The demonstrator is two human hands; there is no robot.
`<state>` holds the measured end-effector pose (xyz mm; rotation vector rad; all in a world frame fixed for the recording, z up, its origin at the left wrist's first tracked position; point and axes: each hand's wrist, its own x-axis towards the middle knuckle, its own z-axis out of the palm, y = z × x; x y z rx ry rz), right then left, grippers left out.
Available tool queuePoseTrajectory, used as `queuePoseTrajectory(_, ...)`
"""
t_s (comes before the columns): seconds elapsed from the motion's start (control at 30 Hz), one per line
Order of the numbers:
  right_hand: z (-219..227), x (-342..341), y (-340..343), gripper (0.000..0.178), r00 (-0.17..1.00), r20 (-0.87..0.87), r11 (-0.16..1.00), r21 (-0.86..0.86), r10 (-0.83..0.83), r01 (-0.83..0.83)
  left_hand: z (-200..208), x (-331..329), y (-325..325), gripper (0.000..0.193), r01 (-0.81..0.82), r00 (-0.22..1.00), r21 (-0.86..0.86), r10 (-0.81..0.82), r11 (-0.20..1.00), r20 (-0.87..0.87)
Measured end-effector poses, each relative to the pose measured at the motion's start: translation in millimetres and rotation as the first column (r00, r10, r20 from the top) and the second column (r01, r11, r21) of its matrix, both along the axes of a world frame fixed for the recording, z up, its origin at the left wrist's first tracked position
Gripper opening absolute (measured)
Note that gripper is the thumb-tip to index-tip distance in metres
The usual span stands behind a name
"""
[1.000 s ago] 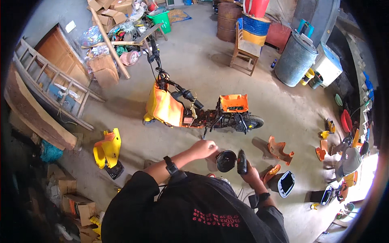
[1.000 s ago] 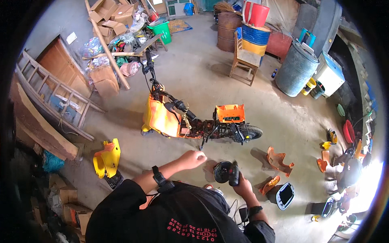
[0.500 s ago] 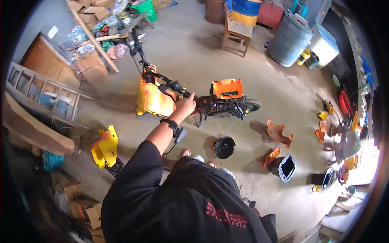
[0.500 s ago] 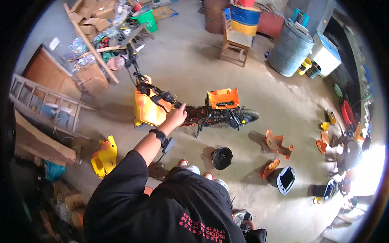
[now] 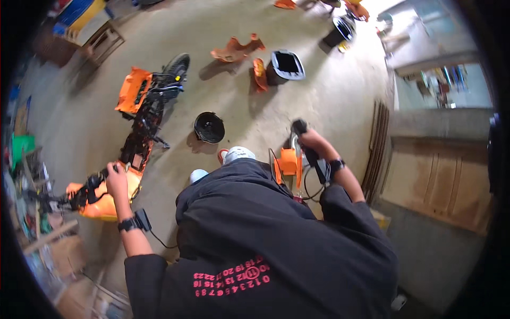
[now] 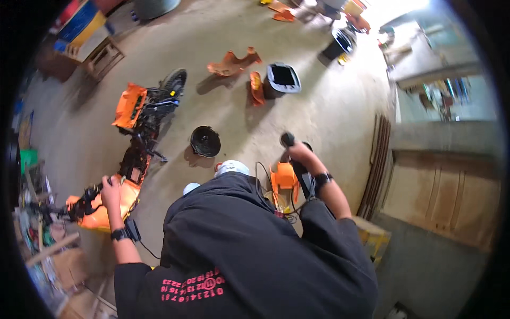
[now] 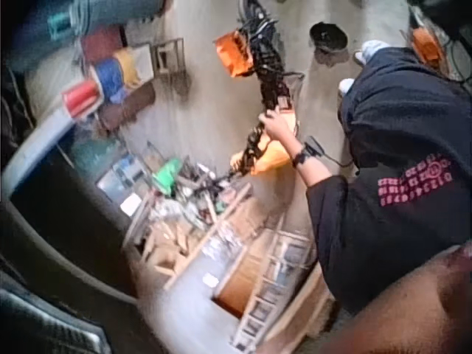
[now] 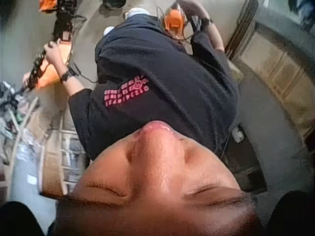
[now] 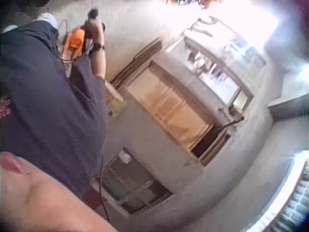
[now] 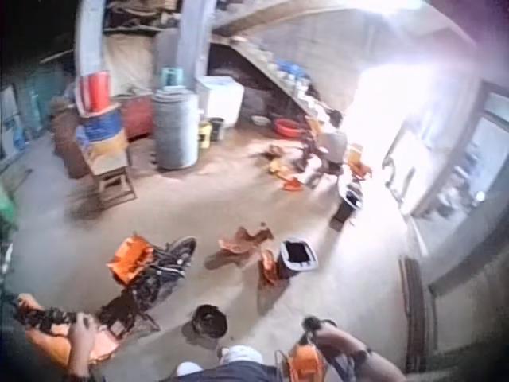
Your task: The person assembles a yellow electric scooter in a cluttered workshop. They use a cordless drill to secure the front body panel to the frame, then attach a yellow plastic cover to the handlebar area.
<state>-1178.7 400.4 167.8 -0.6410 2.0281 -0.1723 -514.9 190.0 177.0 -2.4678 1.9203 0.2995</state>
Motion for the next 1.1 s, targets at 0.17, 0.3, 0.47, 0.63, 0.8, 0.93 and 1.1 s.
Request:
queuePoseTrajectory(0.17,37,7,-43,0.023,0.964,0.158,0.919,-0.304,-0.213,0.253,16,-24,11,0.044,0.086,0.996,0.074,-0.085,0.994,-0.015)
queuePoseTrajectory(0.3,96,44,-88,0.02,0.931,0.294,0.872,-0.371,-0.214,0.318,27,-9,37,0.046,0.07,0.997,0.162,-0.074,0.984,0.016)
queuePoseTrajectory(0.47,136,66,-103,0.023,0.929,0.344,0.917,-0.309,-0.138,0.251,29,14,69,0.041,0.128,0.992,0.172,-0.126,0.977,-0.021)
queuePoseTrajectory(0.63,172,60,-108,0.03,0.971,0.237,0.923,-0.377,0.022,0.071,36,21,84,0.036,0.144,0.989,0.155,-0.138,0.977,-0.05)
queuePoseTrajectory(0.8,162,26,-103,0.055,0.929,-0.305,0.698,-0.618,0.21,-0.361,35,14,74,0.033,0.148,0.988,0.148,-0.139,0.978,-0.069)
queuePoseTrajectory(0.93,134,28,-87,0.074,0.918,-0.386,0.727,-0.603,0.094,-0.328,32,9,66,0.032,0.149,0.981,0.113,-0.133,0.982,-0.141)
queuePoseTrajectory(1.1,125,31,-29,0.068,0.971,-0.077,0.817,-0.528,0.225,-0.231,47,-1,65,0.035,0.119,0.991,0.157,-0.108,0.98,-0.078)
